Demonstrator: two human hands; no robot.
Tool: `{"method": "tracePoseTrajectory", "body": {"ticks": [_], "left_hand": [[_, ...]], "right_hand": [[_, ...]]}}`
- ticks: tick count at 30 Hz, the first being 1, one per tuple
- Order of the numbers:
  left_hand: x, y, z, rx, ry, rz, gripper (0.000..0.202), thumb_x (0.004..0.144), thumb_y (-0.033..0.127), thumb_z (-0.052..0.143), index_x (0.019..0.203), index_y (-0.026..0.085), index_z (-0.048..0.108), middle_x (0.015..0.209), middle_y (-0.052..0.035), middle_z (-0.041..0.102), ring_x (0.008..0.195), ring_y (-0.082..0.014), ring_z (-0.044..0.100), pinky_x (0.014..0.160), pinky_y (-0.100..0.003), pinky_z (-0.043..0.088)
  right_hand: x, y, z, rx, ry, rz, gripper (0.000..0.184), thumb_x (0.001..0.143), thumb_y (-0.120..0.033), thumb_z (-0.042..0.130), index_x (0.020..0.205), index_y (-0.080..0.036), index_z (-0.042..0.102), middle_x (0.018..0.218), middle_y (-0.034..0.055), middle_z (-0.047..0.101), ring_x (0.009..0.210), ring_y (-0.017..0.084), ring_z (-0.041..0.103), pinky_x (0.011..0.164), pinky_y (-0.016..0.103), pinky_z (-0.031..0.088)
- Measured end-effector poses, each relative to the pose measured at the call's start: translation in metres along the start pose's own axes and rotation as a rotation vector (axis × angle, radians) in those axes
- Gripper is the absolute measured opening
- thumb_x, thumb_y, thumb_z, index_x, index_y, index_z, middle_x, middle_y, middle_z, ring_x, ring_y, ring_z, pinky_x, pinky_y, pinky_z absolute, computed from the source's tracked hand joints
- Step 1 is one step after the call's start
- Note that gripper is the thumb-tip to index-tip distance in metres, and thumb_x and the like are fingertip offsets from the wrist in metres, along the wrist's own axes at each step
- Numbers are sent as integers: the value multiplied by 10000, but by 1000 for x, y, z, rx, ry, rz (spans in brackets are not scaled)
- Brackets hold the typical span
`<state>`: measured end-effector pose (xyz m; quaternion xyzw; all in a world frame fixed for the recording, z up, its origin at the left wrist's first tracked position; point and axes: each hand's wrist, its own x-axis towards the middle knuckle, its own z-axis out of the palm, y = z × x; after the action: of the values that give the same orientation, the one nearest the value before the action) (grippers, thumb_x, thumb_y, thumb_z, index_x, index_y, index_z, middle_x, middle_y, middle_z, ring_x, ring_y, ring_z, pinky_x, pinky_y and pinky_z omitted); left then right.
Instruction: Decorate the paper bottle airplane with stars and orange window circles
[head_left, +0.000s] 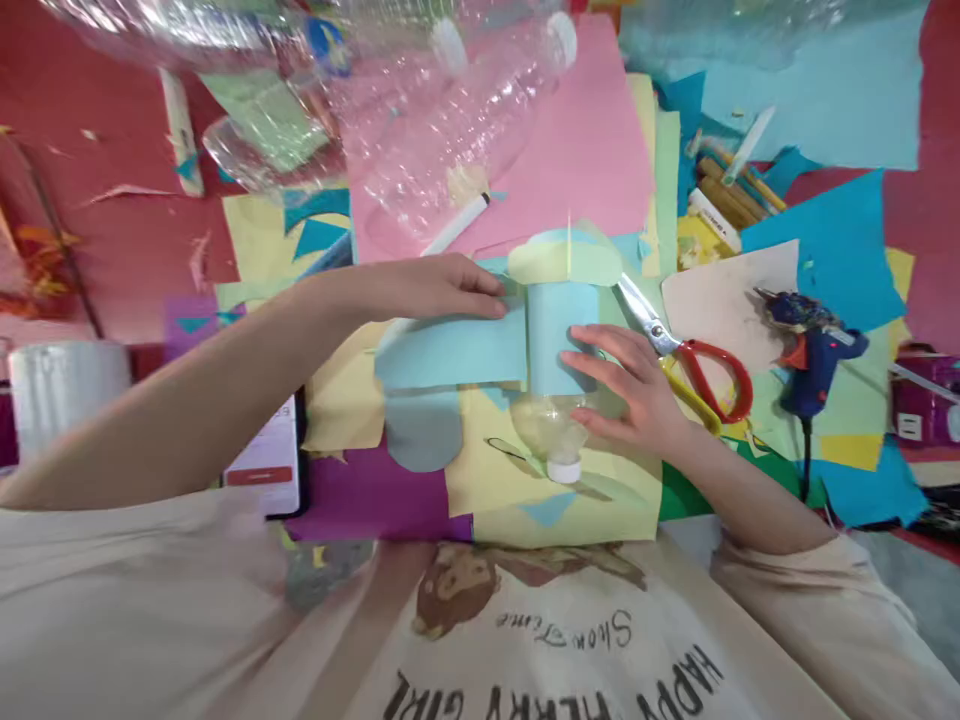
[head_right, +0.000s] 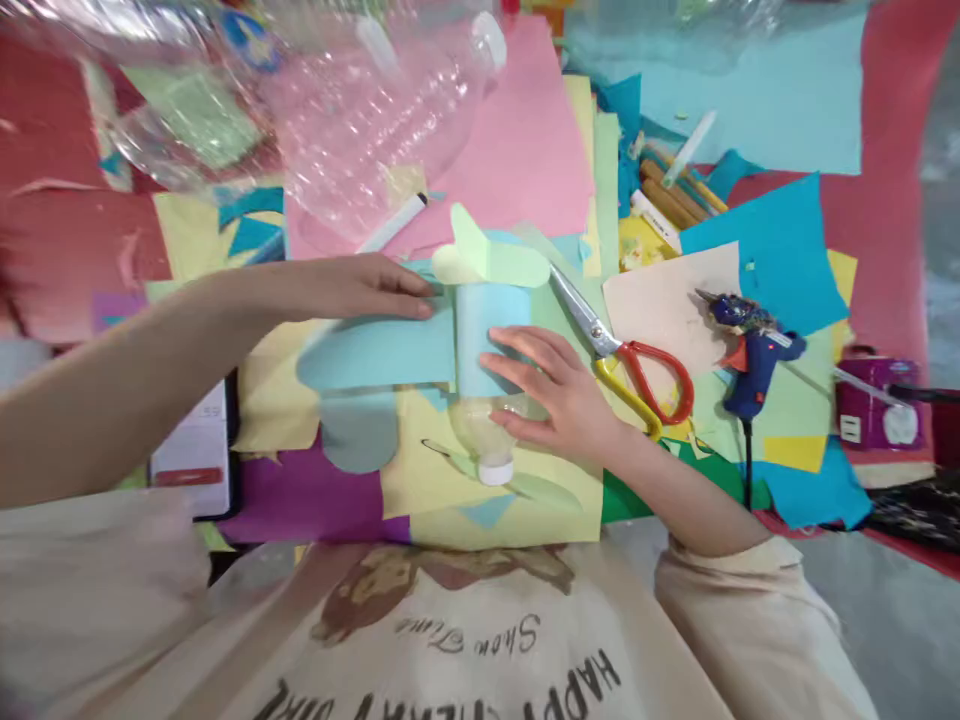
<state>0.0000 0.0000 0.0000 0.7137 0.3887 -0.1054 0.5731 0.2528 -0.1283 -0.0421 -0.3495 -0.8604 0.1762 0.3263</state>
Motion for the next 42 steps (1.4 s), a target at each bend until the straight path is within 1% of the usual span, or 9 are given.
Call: {"method": "tracePoseTrajectory", "body": {"ticks": [3,6,11,16,19,24,30,35,42], "left_hand": [[8,-10,0,-4,27,8,351,783,479,557,644,180,435,623,27,396,550,-82,407,513,-213,307],[10,-13,0,-9,40,16,345,773,478,568,636,176,471,609,25,402,527,-77,405,513,-217,312],[8,-10,1,10,60,-5,363,762,512,567,627,177,522,605,17,417,517,-83,414,529,-237,335],[9,-8,2,28,70,-20,376,764,525,556,621,178,534,603,14,407,515,-88,421,546,-252,358],[9,-9,2,25,70,-8,376,761,525,554,618,178,529,601,14,415,510,-85,419,532,-244,353],[10,-10,3,16,68,21,376,755,520,561,608,176,517,581,22,396,484,-70,394,509,-230,338],[9,-8,2,35,68,2,374,755,524,544,617,178,511,592,17,404,501,-78,404,525,-238,345],[9,-6,2,52,65,7,366,766,497,526,605,173,468,579,23,378,486,-63,379,501,-217,317],[10,-5,2,36,45,-11,345,782,473,529,631,166,480,593,28,381,499,-54,379,491,-197,313]], "right_hand": [[-1,1,3,-8,12,9,468,879,-344,601,1317,-227,483,1311,123,569,1229,271,531,1010,474,466],[-1,2,4,-8,13,20,484,882,-353,590,1341,-257,466,1319,107,566,1228,279,535,1001,493,472],[-1,2,5,-2,20,7,484,881,-336,596,1338,-231,474,1317,119,560,1239,270,519,1019,481,467],[-1,1,5,-3,16,23,491,891,-349,580,1359,-260,460,1325,101,558,1241,275,521,1016,493,472],[-1,0,5,-9,18,28,492,894,-356,575,1363,-275,450,1328,93,558,1238,277,526,1009,494,478],[0,0,4,-20,13,16,477,892,-352,584,1341,-251,461,1319,107,559,1235,273,525,1004,489,485],[0,0,3,-21,4,21,471,895,-348,583,1340,-256,458,1322,106,556,1244,264,515,1017,479,483],[1,0,4,-8,21,5,439,893,-327,588,1305,-208,492,1307,132,562,1231,262,516,1017,474,478],[1,0,4,-4,17,12,455,894,-332,587,1321,-219,480,1315,124,559,1238,265,513,1022,474,472]]}}
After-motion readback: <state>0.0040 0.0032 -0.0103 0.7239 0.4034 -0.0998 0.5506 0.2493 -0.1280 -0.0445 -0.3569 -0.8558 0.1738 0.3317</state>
